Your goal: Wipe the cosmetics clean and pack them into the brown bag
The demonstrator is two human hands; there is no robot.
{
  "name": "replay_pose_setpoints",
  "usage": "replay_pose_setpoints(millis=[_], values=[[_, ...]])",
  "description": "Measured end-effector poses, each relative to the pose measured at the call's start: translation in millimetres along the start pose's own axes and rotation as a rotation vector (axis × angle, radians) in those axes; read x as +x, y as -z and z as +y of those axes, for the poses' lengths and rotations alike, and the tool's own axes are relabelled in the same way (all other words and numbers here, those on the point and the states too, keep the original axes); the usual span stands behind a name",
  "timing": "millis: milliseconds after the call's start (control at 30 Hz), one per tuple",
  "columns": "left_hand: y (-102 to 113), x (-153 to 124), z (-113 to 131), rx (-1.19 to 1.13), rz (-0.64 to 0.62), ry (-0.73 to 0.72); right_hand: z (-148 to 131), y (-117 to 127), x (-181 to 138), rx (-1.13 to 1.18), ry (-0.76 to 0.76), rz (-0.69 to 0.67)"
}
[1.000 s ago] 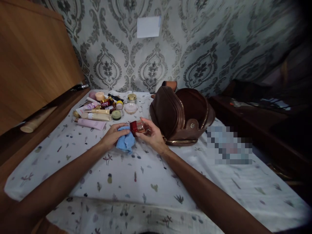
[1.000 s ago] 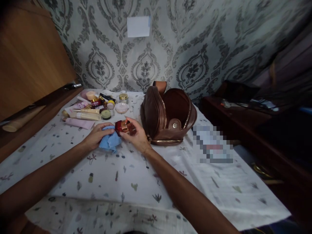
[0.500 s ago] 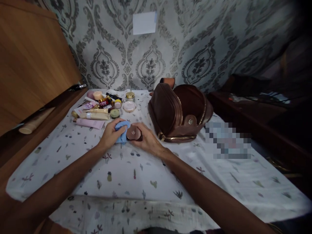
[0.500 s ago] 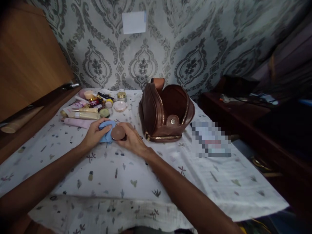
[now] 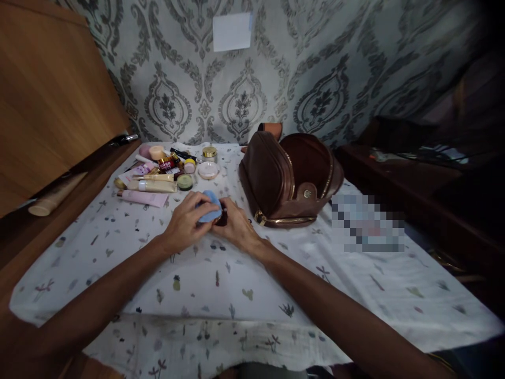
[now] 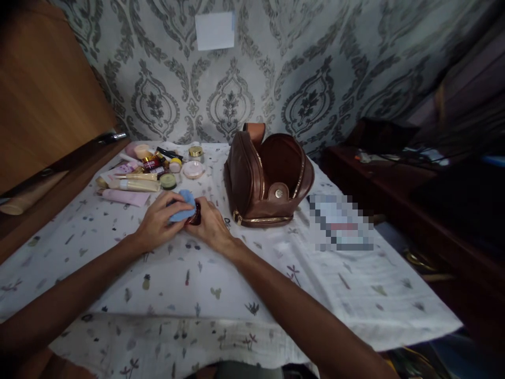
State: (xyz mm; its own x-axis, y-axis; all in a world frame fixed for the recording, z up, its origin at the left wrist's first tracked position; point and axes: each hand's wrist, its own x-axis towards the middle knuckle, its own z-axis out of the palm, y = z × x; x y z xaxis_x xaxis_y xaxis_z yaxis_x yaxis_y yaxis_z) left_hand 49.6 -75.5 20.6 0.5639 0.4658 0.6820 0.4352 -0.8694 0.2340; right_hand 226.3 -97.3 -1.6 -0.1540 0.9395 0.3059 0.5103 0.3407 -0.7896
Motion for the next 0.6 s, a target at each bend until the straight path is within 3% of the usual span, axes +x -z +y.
replay_pose_setpoints(millis=[167, 400, 500, 600], values=[[16, 7, -5, -0.086, -0.212, -0.089, 2, 1, 1, 0.082, -0.091, -0.007], [40, 7, -32, -0.01, -0.537, 0.095, 7, -2, 2, 0.111, -0.032, 0.032], [43, 5, -40, 0.019, -0.601, 0.218, 9, -3, 2, 0.066, 0.043, 0.066], [49, 7, -44, -0.138, -0.558, 0.31, 3, -2, 1, 0.066, 0.097, 0.05]])
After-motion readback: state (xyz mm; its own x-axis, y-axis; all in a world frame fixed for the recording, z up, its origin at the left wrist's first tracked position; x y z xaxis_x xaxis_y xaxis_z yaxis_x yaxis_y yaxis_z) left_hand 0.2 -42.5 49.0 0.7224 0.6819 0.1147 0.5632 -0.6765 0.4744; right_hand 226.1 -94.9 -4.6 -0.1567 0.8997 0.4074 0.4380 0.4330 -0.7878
